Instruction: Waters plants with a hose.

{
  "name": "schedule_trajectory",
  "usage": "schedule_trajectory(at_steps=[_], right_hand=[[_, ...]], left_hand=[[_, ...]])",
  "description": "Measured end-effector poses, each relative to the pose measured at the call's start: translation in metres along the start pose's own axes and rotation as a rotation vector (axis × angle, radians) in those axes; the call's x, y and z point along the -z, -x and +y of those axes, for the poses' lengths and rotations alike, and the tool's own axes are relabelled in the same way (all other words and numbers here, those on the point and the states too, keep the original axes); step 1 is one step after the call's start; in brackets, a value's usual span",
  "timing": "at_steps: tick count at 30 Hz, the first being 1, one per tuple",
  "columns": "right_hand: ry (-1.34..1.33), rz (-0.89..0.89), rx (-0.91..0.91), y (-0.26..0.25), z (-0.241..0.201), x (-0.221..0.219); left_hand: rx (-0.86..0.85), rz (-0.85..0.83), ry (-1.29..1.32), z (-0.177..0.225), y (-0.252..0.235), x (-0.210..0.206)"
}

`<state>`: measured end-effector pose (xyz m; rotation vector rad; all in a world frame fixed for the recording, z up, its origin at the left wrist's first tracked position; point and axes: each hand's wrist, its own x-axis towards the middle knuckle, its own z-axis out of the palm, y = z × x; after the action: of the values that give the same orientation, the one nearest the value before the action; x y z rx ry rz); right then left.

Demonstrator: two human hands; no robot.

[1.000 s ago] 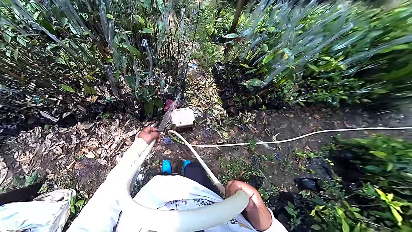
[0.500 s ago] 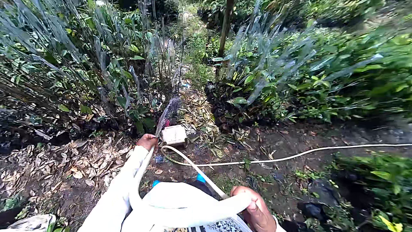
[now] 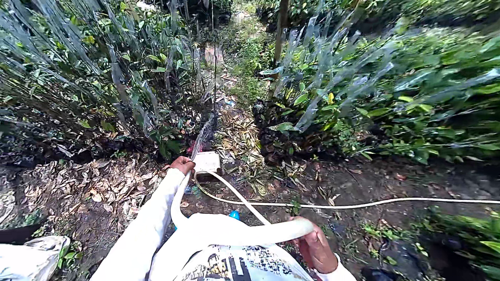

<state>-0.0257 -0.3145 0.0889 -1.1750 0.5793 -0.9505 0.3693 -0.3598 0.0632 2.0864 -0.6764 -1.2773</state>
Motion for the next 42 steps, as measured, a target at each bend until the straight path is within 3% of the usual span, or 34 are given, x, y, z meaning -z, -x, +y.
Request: schedule_trajectory(at_steps=[5,14,21,34,42], right_hand=[[-0.005,0.026,0.027,0.001,0.005,0.021],[0.019,0.297,0.025,0.022,0.029,0.059],[-0.012,0.395,0.004,0.032,0.034,0.08],[-0.002,0.382,-0.02,0.026,0.03,0.098],[0.037,0.247,-0.056,0.012,0.022,0.079]], left_hand=[[-0.022,0.057,0.02,0.014,-0.009,-0.02],[-0.022,0.033,-0.13,0.034,-0.029,-0.057],[-0.022,0.047,-0.213,0.054,-0.041,-0.083],[-0.015,0.087,-0.21,0.059,-0.042,-0.097],[-0.001,0.052,-0.106,0.04,-0.025,-0.051]])
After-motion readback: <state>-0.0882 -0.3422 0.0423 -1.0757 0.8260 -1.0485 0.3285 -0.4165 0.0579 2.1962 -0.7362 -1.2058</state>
